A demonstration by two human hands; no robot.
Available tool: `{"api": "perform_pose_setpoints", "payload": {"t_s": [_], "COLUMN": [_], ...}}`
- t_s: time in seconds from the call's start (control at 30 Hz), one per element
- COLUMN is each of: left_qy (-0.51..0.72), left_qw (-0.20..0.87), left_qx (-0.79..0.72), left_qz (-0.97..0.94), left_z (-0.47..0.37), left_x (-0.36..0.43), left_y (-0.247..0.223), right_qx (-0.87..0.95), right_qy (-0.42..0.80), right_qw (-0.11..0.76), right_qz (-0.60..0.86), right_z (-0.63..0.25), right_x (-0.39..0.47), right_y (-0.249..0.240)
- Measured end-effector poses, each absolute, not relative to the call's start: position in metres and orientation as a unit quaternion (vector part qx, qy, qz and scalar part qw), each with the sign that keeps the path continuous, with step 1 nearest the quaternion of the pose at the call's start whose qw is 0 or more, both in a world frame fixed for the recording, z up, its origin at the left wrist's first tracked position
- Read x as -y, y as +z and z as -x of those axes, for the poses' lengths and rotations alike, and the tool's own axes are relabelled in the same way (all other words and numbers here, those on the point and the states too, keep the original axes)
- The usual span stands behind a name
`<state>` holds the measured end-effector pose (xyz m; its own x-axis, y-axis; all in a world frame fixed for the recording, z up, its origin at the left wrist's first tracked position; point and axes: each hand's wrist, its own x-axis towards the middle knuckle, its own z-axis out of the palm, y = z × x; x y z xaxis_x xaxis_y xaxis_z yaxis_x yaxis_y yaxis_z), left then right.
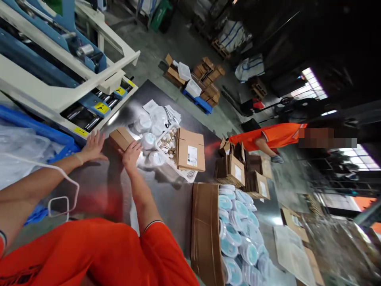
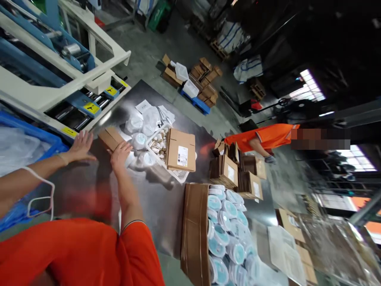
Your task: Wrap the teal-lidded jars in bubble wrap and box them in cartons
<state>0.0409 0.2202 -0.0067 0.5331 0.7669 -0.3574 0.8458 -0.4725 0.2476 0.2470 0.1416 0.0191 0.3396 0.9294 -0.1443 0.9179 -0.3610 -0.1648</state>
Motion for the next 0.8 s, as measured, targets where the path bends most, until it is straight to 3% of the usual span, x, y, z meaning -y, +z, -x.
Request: {"api": "perform_pose_setpoints", "payload": {"t_s": [0.13,0.53,0.67,0.8], "left_qy": [-0.210,-0.246,-0.259,-0.272], "left_qw": [0.256,0.274,0.287,0.256], "left_qx": [-0.450,-0.454,-0.448,-0.441], "left_qz": [-0.830,-0.812,-0.806,-0.816], "left_z": [-0.020,-0.014,-0.012,-0.005], "left_x": [-0.208,-0.205,-0.208,-0.211], "left_y": [-0.035,-0.073,-0.069,-0.067], "right_qx": [0.501,0.592,0.651,0.627], "right_qy": [0.131,0.148,0.142,0.057], "right_qw": [0.028,0.069,0.078,0.097], "right_qz": [0.855,0.789,0.741,0.771], "right_z": [-0.249,-0.263,-0.241,-0.260], "right_x": [-0.232,-0.438,-0.455,-0.402], "right_y": [0.034,0.046,0.063,0.086]}}
